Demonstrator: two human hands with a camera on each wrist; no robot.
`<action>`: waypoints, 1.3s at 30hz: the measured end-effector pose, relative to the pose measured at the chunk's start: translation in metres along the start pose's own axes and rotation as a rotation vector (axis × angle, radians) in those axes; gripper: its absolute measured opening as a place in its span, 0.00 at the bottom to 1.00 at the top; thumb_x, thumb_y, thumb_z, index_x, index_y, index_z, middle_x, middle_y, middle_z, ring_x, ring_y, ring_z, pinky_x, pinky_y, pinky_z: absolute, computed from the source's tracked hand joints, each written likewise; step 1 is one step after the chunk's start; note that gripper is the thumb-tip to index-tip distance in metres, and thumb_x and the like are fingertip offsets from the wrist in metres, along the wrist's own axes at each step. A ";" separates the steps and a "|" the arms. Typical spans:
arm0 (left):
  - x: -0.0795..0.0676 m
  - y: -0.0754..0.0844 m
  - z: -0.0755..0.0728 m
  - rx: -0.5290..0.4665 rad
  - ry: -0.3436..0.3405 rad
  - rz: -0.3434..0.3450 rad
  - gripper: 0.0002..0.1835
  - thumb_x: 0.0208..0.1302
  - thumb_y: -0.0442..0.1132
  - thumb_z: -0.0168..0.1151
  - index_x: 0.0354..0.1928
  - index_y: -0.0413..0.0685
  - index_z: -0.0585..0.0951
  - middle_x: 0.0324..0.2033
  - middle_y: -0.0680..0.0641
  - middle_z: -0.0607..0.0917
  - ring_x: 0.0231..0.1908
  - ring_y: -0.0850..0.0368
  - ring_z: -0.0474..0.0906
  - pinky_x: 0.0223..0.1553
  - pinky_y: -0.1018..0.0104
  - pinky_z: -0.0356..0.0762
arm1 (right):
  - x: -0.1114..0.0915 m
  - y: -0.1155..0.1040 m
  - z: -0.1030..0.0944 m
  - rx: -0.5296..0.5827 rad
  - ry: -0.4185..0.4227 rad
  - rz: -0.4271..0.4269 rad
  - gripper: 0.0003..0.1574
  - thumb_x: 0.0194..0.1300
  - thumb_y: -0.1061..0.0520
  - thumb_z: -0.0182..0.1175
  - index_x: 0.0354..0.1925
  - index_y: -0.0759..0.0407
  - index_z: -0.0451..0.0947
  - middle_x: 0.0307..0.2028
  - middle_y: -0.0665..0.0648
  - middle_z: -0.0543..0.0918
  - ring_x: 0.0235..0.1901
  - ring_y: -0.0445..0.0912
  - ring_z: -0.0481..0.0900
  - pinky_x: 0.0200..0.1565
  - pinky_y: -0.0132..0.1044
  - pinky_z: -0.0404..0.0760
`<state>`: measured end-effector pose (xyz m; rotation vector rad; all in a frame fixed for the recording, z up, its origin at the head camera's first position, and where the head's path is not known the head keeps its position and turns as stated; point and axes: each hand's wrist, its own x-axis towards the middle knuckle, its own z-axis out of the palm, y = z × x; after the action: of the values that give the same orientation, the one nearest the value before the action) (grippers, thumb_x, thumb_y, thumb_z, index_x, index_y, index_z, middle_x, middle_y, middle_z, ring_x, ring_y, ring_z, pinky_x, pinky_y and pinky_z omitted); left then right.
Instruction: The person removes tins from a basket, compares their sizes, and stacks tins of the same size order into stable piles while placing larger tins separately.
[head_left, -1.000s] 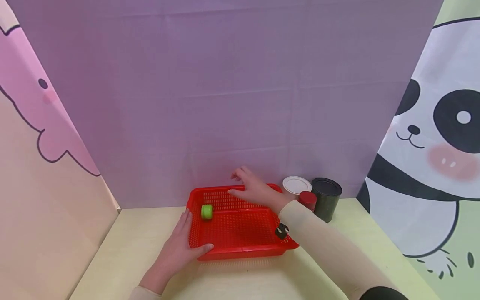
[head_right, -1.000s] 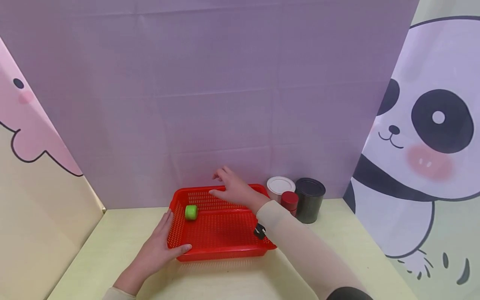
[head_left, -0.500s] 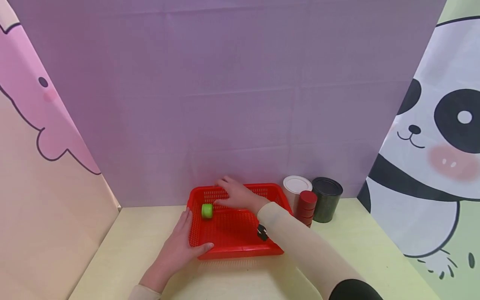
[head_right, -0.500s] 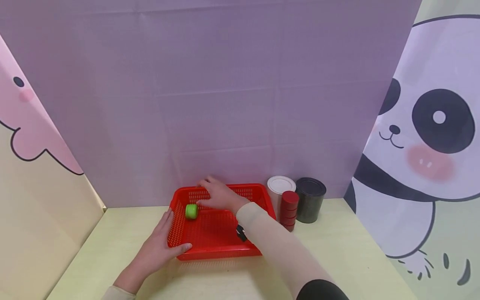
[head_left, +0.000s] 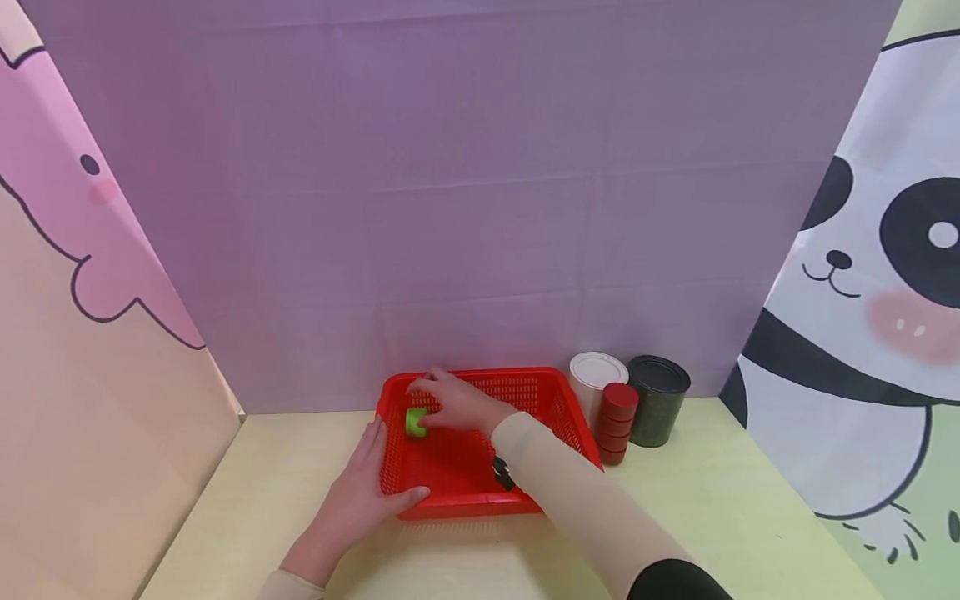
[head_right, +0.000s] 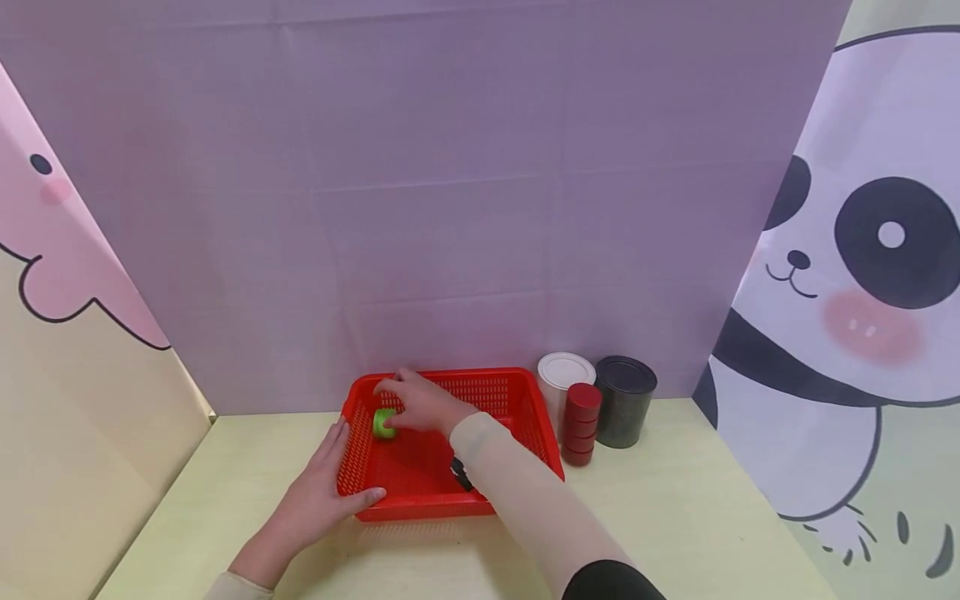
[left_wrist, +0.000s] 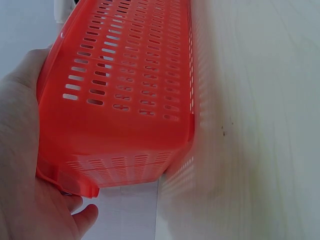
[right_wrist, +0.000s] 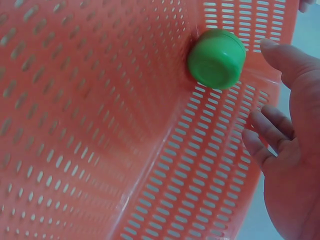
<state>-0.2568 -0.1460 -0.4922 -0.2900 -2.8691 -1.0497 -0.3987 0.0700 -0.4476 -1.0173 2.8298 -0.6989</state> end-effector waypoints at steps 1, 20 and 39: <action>0.000 0.000 0.000 0.002 -0.001 0.001 0.75 0.52 0.70 0.83 0.90 0.45 0.50 0.88 0.41 0.52 0.85 0.35 0.54 0.60 0.36 0.86 | 0.001 0.000 0.002 0.005 -0.003 0.004 0.40 0.69 0.50 0.79 0.75 0.41 0.78 0.65 0.54 0.77 0.63 0.50 0.80 0.64 0.43 0.87; 0.002 0.001 0.001 -0.025 -0.002 -0.009 0.74 0.52 0.62 0.88 0.91 0.47 0.49 0.88 0.41 0.53 0.84 0.35 0.56 0.57 0.38 0.88 | 0.009 0.002 0.022 0.063 -0.043 0.042 0.39 0.66 0.51 0.82 0.71 0.33 0.81 0.60 0.43 0.78 0.59 0.40 0.77 0.62 0.40 0.87; 0.001 0.000 0.000 -0.016 0.001 -0.006 0.75 0.52 0.67 0.85 0.91 0.46 0.49 0.88 0.41 0.52 0.84 0.35 0.55 0.60 0.36 0.86 | 0.009 0.006 0.026 0.063 -0.073 0.031 0.34 0.67 0.56 0.81 0.67 0.36 0.83 0.59 0.42 0.77 0.59 0.41 0.76 0.65 0.38 0.84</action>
<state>-0.2576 -0.1453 -0.4922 -0.2823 -2.8635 -1.0746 -0.4044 0.0583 -0.4732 -0.9667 2.7370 -0.7277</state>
